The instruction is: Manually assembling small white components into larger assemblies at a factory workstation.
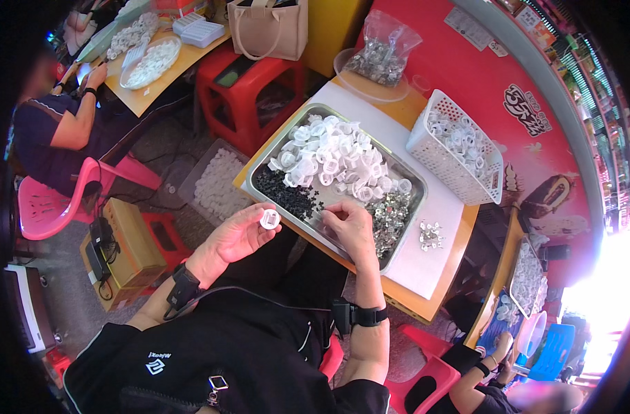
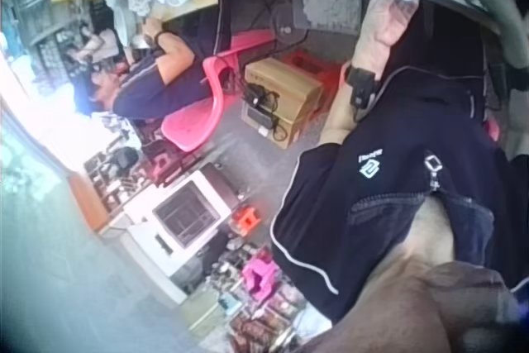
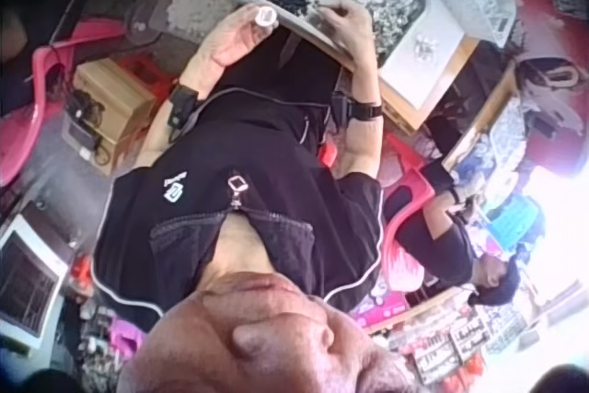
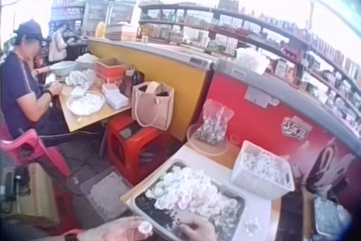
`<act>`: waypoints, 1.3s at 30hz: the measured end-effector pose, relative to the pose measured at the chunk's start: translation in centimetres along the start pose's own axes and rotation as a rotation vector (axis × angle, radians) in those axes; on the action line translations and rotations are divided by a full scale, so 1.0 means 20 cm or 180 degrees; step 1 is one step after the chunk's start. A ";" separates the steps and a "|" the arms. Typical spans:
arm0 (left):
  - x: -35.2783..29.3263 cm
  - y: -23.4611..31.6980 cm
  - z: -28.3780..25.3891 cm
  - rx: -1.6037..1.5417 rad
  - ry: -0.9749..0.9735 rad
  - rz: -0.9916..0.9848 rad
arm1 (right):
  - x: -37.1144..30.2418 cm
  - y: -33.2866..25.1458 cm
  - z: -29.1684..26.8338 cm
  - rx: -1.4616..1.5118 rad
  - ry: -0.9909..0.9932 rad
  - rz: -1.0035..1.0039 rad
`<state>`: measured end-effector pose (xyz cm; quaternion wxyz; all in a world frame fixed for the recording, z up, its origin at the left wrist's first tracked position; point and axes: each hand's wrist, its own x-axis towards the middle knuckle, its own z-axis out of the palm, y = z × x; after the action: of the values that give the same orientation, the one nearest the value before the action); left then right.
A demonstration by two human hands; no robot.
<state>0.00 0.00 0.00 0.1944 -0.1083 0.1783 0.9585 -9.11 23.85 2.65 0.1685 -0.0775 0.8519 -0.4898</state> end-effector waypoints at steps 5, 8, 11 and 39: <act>0.01 -0.01 0.05 0.0062 0.0027 -0.0114 | -0.01 0.05 -0.01 0.0553 -0.0026 0.0330; 0.01 -0.02 0.05 0.0047 0.0032 -0.0157 | -0.01 0.09 -0.02 0.1680 -0.0154 0.0546; 0.02 -0.01 0.06 0.0070 0.0061 -0.0165 | -0.03 0.07 -0.03 0.2776 -0.0138 0.0661; 0.07 -0.02 0.22 0.0520 0.0037 -0.0218 | -0.26 -0.28 0.14 -0.0263 0.0987 -0.1471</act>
<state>-1.63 2.48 3.57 0.2343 -0.1037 0.2533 0.9329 -3.43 20.29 7.34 -0.0833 -0.2006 0.8465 -0.4860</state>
